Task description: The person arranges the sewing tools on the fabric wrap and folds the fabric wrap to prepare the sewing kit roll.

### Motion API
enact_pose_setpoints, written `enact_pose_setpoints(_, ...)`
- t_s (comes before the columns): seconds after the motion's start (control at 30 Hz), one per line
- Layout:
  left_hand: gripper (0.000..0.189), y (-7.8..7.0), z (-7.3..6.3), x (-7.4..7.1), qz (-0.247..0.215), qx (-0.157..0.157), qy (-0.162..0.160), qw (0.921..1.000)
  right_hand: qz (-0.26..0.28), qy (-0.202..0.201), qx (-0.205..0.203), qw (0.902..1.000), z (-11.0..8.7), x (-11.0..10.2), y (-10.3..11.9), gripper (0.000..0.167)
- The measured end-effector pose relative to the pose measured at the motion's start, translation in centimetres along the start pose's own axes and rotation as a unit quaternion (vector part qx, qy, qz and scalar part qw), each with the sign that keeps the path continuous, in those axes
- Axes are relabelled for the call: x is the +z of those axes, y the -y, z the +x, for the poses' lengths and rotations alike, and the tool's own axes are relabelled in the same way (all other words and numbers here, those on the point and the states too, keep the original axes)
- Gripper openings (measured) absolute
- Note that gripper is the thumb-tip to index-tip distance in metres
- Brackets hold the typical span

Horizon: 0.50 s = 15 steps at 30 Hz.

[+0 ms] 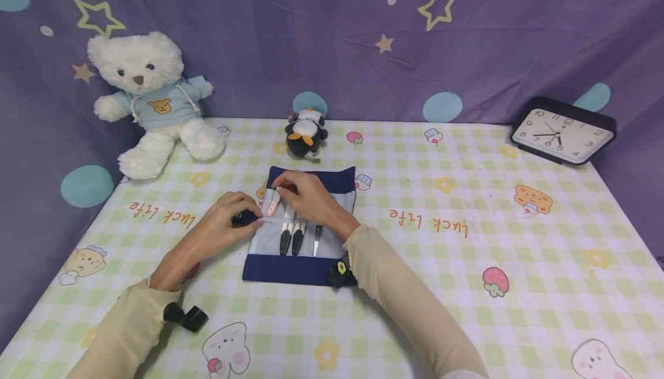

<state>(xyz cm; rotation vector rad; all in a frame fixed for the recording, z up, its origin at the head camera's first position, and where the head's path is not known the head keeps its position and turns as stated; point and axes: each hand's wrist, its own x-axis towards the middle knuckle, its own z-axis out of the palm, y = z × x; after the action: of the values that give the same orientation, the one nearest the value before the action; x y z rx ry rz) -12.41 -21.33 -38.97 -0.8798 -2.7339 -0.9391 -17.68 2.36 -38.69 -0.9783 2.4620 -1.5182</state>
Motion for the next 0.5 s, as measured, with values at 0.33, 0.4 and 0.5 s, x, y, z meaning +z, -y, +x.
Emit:
enact_pose_setpoints(0.33, 0.009, 0.05, -0.03, 0.05, 0.001, -0.003, 0.003, 1.0, -0.004, 0.0, 0.016, 0.9999, 0.28, 0.21, -0.33, 0.015)
enact_pose_setpoints(0.4, 0.009, 0.06, -0.04, 0.05, 0.002, -0.006, 0.003, 1.0, -0.006, 0.001, 0.017, 0.9998, 0.33, 0.23, -0.37, 0.015)
enact_pose_setpoints(0.5, 0.009, 0.07, -0.04, 0.07, 0.003, -0.006, 0.004, 1.0, -0.009, 0.001, 0.012, 0.9999, 0.35, 0.2, -0.37, 0.014)
